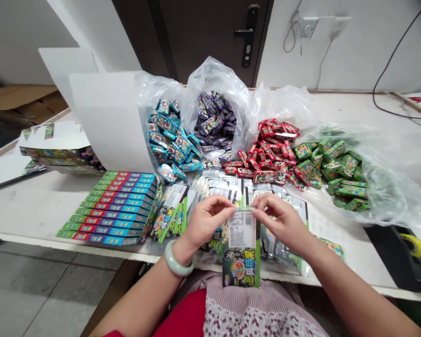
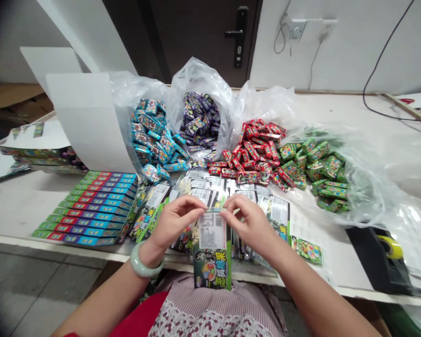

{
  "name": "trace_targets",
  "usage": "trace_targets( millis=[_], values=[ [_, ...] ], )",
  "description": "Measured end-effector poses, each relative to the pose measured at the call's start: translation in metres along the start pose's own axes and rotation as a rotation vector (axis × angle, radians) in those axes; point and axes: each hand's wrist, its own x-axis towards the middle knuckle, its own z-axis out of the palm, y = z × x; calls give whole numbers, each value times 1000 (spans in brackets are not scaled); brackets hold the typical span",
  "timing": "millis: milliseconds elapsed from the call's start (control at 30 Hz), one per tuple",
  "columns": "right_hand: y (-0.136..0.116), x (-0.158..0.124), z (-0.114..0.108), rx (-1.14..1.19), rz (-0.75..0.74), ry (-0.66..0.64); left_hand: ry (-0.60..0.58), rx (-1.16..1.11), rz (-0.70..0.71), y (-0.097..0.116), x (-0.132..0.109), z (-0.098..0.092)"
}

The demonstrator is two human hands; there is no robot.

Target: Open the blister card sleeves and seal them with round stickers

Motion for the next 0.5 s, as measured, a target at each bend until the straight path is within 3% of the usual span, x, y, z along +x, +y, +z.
trace_targets(
  millis=[100, 300, 500],
  values=[
    [-5, 9, -1, 104, 100, 23, 27, 14, -50, 4, 5, 4],
    [-13, 19, -8, 247, 280, -157, -50, -7, -59, 10, 7, 4],
    [-15, 16, -8, 253, 323, -150, -124, -50, -76, 10, 9, -2]
  ],
)
